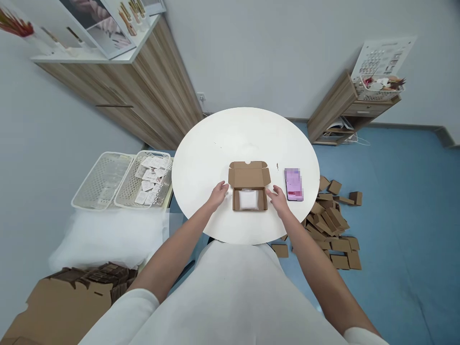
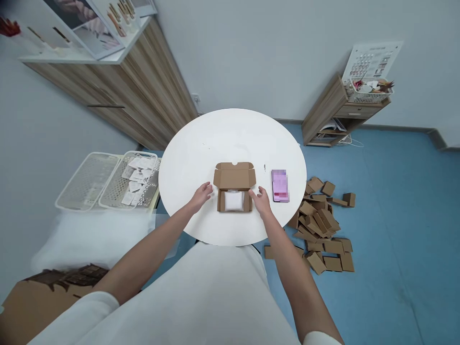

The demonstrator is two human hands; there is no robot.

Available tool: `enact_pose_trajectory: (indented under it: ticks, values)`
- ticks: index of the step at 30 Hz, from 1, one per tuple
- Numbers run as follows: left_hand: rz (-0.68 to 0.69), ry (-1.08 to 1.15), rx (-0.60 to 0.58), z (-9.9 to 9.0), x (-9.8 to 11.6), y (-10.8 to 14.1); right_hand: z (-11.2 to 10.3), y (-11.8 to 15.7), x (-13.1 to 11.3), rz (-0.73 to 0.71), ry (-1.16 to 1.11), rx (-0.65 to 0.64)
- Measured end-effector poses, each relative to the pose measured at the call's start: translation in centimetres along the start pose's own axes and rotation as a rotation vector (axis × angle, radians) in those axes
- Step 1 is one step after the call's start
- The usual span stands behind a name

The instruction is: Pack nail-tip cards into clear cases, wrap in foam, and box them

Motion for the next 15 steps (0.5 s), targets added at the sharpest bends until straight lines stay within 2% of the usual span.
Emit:
enact_pose_trajectory:
  ticks: [2,4,9,15]
  values:
    - [-0.071,0.102,-0.069,0.5,0.1,-0.8,0.5,-1.0,1.1,0.159,-0.119,-0.056]
    - [-0.112,0.182,-0.114,1.1,0.3,-1.2,1.2,-1.8,1.2,0.198,-0.182,-0.109]
    - [-0.111,0.258,-0.146,2.2,1.2,-1.0,3.1,-2.8,-0.5,0.093,-0.215,-0.247]
    - [-0.012,0.296,-0.165,2.2,2.5,-0.8,4.0,-2.1,-2.7,-0.078,-0.267,-0.260]
Point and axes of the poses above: each hand's wrist, its own y-axis away from the middle knuckle, its own z-axis out of the palm, x = y × z, the point moved 8 cm from there along -y, towards the middle knuckle, and after that the axes turned 12 degrees about -z, right-handed, at the moved point
